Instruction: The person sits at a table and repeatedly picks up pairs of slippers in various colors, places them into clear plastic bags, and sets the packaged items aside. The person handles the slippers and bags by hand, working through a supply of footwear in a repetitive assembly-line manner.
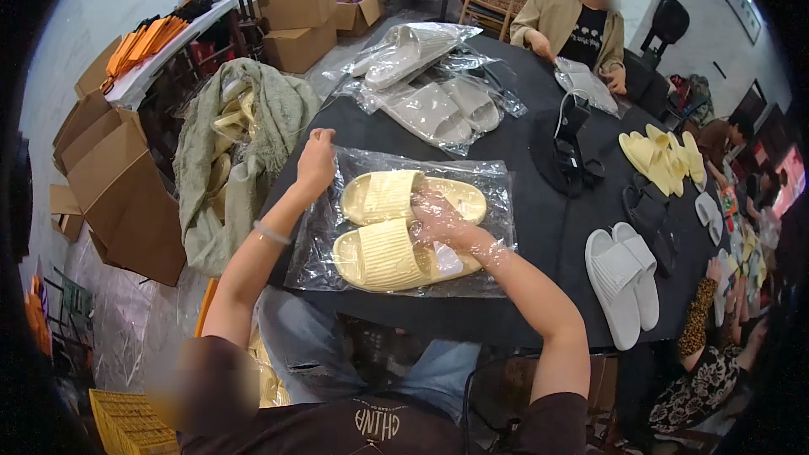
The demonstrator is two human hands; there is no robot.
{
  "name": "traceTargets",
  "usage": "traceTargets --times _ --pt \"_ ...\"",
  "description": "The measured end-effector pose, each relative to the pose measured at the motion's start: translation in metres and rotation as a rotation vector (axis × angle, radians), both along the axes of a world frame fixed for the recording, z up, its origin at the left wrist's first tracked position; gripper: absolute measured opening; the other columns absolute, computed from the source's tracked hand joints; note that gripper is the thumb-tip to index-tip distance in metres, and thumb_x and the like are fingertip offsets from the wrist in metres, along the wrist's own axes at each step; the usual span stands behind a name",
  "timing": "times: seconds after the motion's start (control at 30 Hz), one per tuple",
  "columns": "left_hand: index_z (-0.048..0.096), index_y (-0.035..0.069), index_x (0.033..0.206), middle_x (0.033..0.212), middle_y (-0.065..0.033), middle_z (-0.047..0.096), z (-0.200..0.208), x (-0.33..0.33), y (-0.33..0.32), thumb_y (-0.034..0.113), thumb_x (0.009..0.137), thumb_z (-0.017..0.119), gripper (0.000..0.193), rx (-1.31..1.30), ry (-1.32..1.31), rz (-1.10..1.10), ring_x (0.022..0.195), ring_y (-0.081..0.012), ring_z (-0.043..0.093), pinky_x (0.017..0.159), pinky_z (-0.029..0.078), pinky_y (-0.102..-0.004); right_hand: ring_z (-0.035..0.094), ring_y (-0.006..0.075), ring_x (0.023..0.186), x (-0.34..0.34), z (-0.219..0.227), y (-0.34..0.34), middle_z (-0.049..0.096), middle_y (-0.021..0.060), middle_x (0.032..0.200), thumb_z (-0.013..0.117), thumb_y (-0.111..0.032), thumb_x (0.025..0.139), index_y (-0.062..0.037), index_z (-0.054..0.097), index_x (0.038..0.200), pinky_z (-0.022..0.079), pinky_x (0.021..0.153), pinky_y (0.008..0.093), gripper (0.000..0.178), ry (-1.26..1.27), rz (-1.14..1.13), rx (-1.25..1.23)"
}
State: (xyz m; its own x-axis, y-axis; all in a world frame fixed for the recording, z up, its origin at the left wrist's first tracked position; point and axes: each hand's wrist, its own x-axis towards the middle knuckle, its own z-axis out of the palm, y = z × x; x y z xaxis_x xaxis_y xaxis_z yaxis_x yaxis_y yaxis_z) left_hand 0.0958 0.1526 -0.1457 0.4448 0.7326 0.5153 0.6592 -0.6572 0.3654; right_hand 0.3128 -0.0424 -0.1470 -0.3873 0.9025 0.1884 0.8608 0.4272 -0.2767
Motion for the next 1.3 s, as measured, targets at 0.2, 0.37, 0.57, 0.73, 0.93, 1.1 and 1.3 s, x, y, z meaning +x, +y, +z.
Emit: traceTargets --times 0.2,0.37,0.57,0.73,0.93,1.1,1.3 --pt "0.031 0.007 0.142 0.147 -0.0149 0.033 -0.018 -0.05 -0.051 0.033 0.096 0.042 0.055 -0.043 0.377 -0.26 0.136 -0.0314 0.031 0.108 0.029 -0.044 0.044 0.0338 0.12 0.009 -0.005 -0.013 0.049 0.0191 0.127 0.064 -0.034 0.073 -0.001 0.057 0.118 0.031 0.104 0.0448 0.056 0.022 -0.129 -0.041" --pt "0.031 0.01 0.144 0.151 -0.0116 0.026 -0.004 -0.047 -0.065 0.047 0.095 0.038 0.062 -0.105 0.479 -0.242 0.141 -0.0275 0.021 0.113 0.018 -0.0442 0.054 0.0354 0.098 0.076 0.002 -0.058 0.06 0.0188 0.1 0.064 -0.022 0.065 -0.001 0.066 0.094 0.043 0.087 0.0438 0.036 -0.005 -0.189 0.16" --pt "0.033 0.008 0.143 0.151 -0.0145 0.025 -0.013 -0.047 -0.067 0.055 0.093 0.039 0.069 -0.104 0.443 -0.2 0.141 -0.0302 0.021 0.113 0.016 -0.0448 0.059 0.0366 0.093 0.15 0.055 -0.12 0.065 0.0195 0.095 0.058 -0.006 0.062 -0.0011 0.068 0.09 0.046 0.084 0.043 0.031 0.103 -0.486 0.421" --pt "0.031 0.008 0.144 0.151 -0.0189 0.024 -0.011 -0.03 -0.083 0.061 0.09 0.038 0.077 -0.089 0.48 -0.189 0.141 -0.0325 0.018 0.113 0.015 -0.0457 0.061 0.0333 0.092 0.163 0.156 -0.137 0.066 0.0181 0.098 0.051 0.003 0.076 0.0024 0.066 0.095 0.046 0.083 0.0378 0.024 0.307 -0.901 0.77" --pt "0.033 0.011 0.144 0.151 -0.0161 0.025 -0.006 -0.033 -0.086 0.061 0.09 0.04 0.074 -0.087 0.44 -0.194 0.14 -0.0304 0.022 0.112 0.016 -0.0464 0.062 0.0151 0.088 0.067 0.227 -0.117 0.068 0.0096 0.098 0.053 -0.002 0.087 0.0053 0.062 0.103 0.048 0.078 0.0282 0.019 0.591 -0.898 0.59" --pt "0.037 0.012 0.142 0.15 -0.0131 0.029 -0.008 -0.033 -0.086 0.057 0.09 0.043 0.069 -0.08 0.4 -0.189 0.14 -0.0282 0.023 0.112 0.018 -0.0466 0.059 0.0104 0.09 0.062 0.157 -0.178 0.068 0.0079 0.098 0.058 -0.004 0.085 0.0054 0.062 0.107 0.048 0.079 0.0276 0.024 0.505 -0.823 0.282" --pt "0.036 0.012 0.143 0.151 -0.0125 0.027 -0.009 -0.029 -0.088 0.055 0.091 0.042 0.067 -0.079 0.419 -0.194 0.14 -0.028 0.022 0.112 0.017 -0.0461 0.062 0.014 0.093 0.048 0.095 -0.321 0.069 0.0121 0.098 0.058 -0.009 0.087 0.0034 0.06 0.113 0.048 0.08 0.0306 0.03 0.977 -0.963 0.032"
